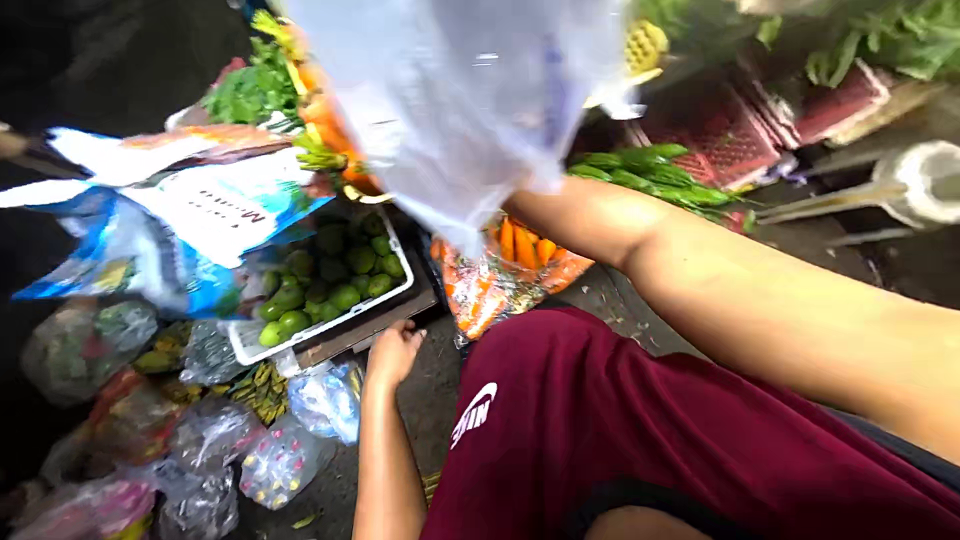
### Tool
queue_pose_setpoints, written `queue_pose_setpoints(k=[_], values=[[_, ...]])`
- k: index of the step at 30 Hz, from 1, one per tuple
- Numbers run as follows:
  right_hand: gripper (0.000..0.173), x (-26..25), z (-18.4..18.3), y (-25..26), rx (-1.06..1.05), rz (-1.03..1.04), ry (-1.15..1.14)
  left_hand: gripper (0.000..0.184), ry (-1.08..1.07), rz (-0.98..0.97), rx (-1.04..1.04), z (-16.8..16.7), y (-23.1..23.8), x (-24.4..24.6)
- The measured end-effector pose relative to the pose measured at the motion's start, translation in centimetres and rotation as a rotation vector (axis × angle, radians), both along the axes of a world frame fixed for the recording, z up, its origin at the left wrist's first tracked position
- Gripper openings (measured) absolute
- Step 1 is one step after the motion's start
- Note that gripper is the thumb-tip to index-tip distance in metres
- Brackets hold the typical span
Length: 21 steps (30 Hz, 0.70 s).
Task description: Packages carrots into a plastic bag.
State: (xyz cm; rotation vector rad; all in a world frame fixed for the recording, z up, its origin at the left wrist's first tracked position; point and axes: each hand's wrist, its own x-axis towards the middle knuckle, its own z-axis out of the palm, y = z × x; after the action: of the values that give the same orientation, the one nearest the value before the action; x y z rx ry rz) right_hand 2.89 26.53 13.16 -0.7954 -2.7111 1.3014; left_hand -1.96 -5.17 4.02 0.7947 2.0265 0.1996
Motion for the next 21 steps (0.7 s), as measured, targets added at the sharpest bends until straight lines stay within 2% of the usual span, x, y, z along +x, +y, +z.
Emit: queue_pose_setpoints(k=[2,3,6,9,12,15,19,21], values=[[0.045,2.7,0.3,1.2,0.223,0.02,0.207,0.038,-0.074,-0.055,0.228,3.1,5.0,1.9],[0.045,3.8,0.9,1.8,0.291,0.037,0.231,0.033,-0.127,-0.075,0.328,4.3,7.4,3.2],[0.038,8.6,1.4,4.5,0.284,0.027,0.203,0.028,-0.196,-0.249,0.458,4.6,15.3,7.2],[0.033,17.4,-1.2,6.3,0.144,-0.059,0.112,0.028,-0.068,-0.383,0.365,0.5,24.1,11.8],[0.027,27.0,-3.3,6.2,-0.03,-0.228,0.026,0.04,0.205,-0.381,0.207,-4.6,30.8,15.1],[0.025,36.0,-4.6,4.4,-0.198,-0.396,0.0,0.051,0.448,-0.564,0.185,-8.9,32.4,16.9],[0.032,43.0,-7.0,4.9,-0.406,-0.474,0.02,0.037,0.486,-0.97,0.359,-8.6,31.4,17.6],[0.031,44.3,-7.3,5.5,-0.477,-0.494,0.025,0.037,0.439,-1.041,0.343,-9.0,31.9,18.3]])
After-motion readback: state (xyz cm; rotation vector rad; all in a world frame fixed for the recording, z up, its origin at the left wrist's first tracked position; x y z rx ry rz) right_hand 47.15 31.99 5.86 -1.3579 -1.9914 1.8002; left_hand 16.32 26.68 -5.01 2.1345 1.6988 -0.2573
